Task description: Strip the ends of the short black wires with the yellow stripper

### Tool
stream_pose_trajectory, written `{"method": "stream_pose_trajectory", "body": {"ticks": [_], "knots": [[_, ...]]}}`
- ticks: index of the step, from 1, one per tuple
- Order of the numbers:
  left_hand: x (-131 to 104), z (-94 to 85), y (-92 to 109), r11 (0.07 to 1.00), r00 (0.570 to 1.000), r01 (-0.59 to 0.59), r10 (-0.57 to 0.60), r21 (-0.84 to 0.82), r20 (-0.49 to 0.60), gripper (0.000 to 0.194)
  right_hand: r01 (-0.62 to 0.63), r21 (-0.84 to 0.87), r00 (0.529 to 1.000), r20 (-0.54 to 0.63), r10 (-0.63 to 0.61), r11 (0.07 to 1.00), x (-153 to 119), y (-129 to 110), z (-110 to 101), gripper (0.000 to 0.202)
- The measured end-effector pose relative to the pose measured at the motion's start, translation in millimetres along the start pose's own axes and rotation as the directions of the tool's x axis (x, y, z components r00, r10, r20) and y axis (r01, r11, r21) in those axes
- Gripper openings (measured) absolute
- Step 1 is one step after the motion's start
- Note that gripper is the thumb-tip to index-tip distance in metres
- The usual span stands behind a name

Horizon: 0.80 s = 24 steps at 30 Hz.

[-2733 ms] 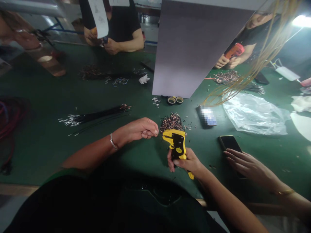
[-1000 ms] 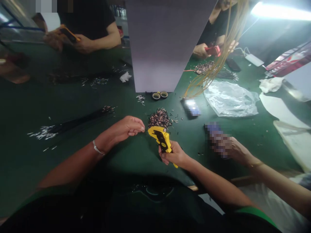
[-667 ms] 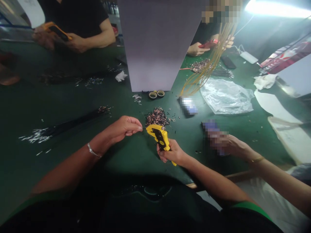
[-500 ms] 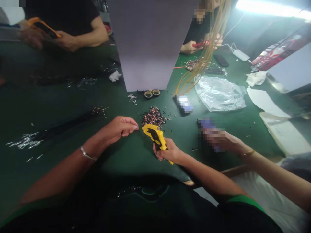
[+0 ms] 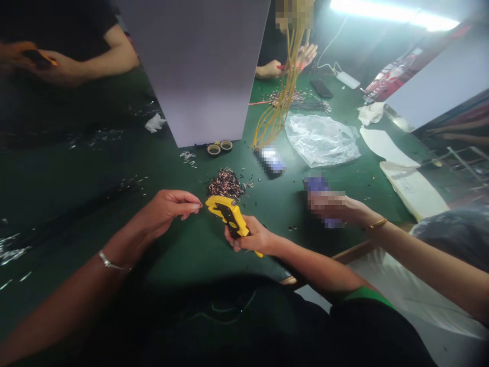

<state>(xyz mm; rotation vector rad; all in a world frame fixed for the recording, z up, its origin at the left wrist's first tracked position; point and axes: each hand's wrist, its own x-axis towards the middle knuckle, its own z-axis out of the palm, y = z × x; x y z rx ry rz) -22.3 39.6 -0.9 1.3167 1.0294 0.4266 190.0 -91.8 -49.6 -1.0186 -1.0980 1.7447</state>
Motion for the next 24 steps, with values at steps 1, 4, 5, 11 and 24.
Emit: {"method": "stream_pose_trajectory", "body": {"ticks": [1, 4, 5, 11, 24], "knots": [[-0.5, 0.5, 1.1, 1.000, 1.000, -0.018, 0.018, 0.015, -0.012, 0.015, 0.002, 0.008, 1.000, 0.002, -0.002, 1.000, 0.2, -1.0, -0.3, 0.023], [-1.7, 1.9, 2.6, 0.997, 0.997, -0.057, 0.060, 0.055, -0.057, 0.015, 0.020, 0.043, 1.000, 0.021, -0.021, 0.999, 0.8, -2.4, -2.2, 0.022], [-2.1, 2.5, 2.1, 0.995, 0.994, -0.069, 0.074, 0.066, -0.074, 0.014, 0.027, 0.055, 0.999, 0.033, -0.029, 0.998, 0.8, -1.7, -3.2, 0.021], [-7.7, 5.5, -1.7, 0.964, 0.965, -0.206, 0.229, 0.169, -0.130, 0.009, 0.058, 0.211, 0.992, 0.094, -0.080, 0.976, 0.7, 10.3, -8.6, 0.026], [-14.0, 9.2, -10.0, 0.627, 0.734, -0.550, 0.679, 0.552, -0.040, 0.013, -0.060, 0.413, 0.973, 0.229, -0.040, 0.909, 0.5, 4.8, -3.9, 0.032]]}}
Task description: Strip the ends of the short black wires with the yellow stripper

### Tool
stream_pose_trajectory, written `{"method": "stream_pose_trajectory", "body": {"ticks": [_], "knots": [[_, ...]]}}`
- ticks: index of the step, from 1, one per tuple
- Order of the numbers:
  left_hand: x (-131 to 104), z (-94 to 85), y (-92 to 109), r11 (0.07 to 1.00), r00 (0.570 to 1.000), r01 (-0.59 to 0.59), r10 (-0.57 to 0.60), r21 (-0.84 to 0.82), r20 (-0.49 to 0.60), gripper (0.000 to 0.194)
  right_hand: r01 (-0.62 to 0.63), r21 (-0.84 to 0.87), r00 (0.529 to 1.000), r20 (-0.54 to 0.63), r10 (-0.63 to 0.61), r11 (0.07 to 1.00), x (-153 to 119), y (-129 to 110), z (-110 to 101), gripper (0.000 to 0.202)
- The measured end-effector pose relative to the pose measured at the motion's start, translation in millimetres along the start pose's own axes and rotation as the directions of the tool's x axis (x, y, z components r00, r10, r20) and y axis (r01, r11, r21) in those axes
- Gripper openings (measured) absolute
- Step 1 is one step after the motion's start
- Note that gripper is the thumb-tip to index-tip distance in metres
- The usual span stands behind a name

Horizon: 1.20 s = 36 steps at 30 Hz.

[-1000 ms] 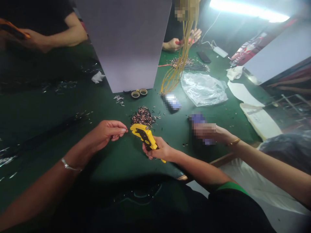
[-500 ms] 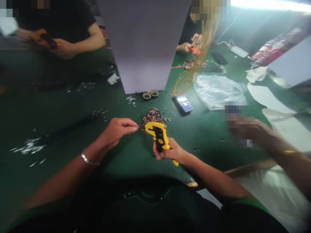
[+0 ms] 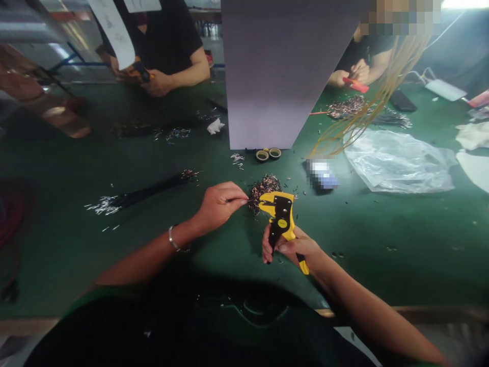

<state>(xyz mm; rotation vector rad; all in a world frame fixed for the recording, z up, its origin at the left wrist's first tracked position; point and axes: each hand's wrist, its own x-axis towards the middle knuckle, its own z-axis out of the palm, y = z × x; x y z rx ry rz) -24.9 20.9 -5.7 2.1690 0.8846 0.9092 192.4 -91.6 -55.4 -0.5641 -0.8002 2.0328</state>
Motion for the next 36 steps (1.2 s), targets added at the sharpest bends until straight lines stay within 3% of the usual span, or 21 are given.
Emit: {"method": "stream_pose_trajectory", "body": {"ticks": [4, 9, 25, 36], "knots": [[-2.6, 4.7, -7.4, 0.936, 0.943, -0.294, 0.317, 0.193, -0.100, 0.013, 0.028, 0.044, 1.000, 0.013, -0.029, 0.999, -1.3, -2.4, 3.7, 0.031], [-4.6, 8.6, -7.1, 0.852, 0.868, -0.424, 0.479, 0.307, -0.132, 0.011, 0.019, 0.037, 0.998, 0.052, -0.021, 0.999, -1.6, -2.6, 4.0, 0.031], [-8.6, 9.8, -3.8, 0.738, 0.780, -0.522, 0.616, 0.427, -0.110, 0.014, -0.009, 0.056, 0.998, 0.056, 0.006, 0.998, -1.9, -2.1, 5.4, 0.028], [-8.8, 11.4, -5.5, 0.707, 0.760, -0.530, 0.641, 0.468, -0.108, 0.014, -0.009, 0.063, 0.997, 0.073, 0.005, 0.998, -1.9, 0.6, 4.8, 0.020]]}}
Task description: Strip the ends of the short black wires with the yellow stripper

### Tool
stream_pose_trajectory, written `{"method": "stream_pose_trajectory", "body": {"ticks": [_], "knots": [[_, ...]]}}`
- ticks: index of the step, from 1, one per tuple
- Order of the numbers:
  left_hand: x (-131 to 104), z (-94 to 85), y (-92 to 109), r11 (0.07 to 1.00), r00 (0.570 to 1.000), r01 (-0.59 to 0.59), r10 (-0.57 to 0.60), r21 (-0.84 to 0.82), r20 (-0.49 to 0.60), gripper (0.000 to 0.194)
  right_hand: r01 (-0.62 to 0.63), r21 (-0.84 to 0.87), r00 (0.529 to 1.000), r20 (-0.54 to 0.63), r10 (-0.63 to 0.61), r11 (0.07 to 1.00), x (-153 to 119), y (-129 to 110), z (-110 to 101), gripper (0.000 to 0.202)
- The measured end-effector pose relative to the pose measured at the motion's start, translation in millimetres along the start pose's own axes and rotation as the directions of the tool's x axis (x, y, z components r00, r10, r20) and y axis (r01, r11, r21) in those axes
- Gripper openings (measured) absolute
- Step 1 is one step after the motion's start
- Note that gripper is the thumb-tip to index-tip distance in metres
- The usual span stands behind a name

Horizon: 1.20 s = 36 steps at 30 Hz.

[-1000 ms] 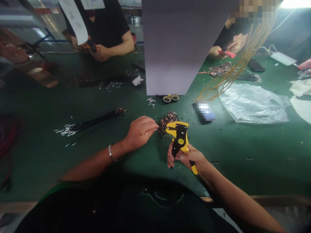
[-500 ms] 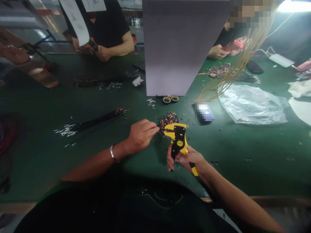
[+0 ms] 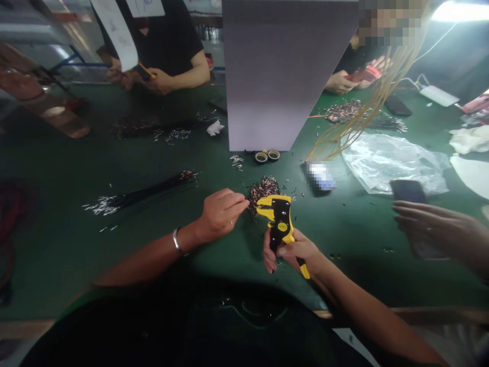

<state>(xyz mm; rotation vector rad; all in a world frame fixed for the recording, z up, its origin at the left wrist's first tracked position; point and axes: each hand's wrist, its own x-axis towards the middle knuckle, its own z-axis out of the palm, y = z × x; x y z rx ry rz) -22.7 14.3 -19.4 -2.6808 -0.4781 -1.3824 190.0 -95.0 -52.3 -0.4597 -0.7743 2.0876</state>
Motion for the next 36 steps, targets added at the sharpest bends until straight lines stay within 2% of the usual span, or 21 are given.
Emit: {"method": "stream_pose_trajectory", "body": {"ticks": [36], "knots": [[0.6, -0.2, 2.9, 0.999, 0.999, -0.048, 0.048, 0.018, -0.002, 0.014, -0.042, -0.045, 0.997, -0.063, 0.039, 0.998, -7.5, 5.6, -8.1, 0.019]]}}
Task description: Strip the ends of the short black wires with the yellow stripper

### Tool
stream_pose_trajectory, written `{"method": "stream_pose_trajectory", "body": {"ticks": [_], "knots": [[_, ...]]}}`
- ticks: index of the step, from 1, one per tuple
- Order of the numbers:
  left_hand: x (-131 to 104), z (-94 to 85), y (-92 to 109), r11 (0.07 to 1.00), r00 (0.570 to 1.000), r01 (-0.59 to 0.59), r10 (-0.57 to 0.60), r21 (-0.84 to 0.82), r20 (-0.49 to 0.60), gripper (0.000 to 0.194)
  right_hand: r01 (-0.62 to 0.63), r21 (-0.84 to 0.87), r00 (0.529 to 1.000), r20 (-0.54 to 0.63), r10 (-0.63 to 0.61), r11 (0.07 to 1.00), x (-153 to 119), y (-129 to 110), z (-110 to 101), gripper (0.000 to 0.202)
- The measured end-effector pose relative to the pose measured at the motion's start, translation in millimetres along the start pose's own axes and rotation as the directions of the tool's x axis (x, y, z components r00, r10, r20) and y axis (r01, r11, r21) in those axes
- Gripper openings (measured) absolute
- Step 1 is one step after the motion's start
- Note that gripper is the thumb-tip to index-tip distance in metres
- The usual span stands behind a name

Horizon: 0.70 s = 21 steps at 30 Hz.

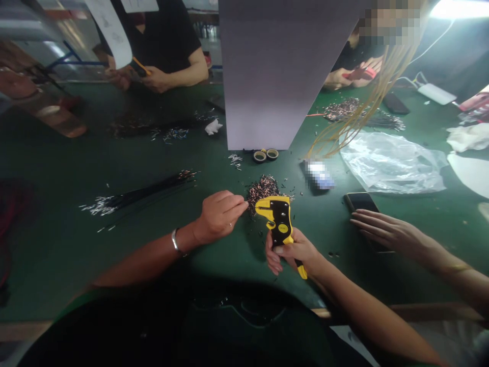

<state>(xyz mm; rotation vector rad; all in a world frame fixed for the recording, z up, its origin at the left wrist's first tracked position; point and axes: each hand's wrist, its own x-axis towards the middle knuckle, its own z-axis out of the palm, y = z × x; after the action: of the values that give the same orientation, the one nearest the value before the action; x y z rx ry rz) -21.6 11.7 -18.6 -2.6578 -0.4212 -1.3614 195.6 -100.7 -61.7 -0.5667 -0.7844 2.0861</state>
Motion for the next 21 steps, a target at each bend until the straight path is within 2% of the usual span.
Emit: {"method": "stream_pose_trajectory", "body": {"ticks": [9, 21], "knots": [[-3.1, 3.1, -0.6, 1.000, 1.000, 0.017, -0.017, 0.009, 0.003, 0.016, 0.024, -0.029, 0.996, -0.087, -0.026, 0.999, -0.4, 0.4, 8.4, 0.021], [-3.4, 6.0, -1.6, 1.000, 0.999, 0.021, -0.021, 0.000, 0.036, 0.014, 0.018, -0.131, 0.976, -0.213, -0.046, 0.991, 1.8, 3.3, 12.0, 0.012]]}}
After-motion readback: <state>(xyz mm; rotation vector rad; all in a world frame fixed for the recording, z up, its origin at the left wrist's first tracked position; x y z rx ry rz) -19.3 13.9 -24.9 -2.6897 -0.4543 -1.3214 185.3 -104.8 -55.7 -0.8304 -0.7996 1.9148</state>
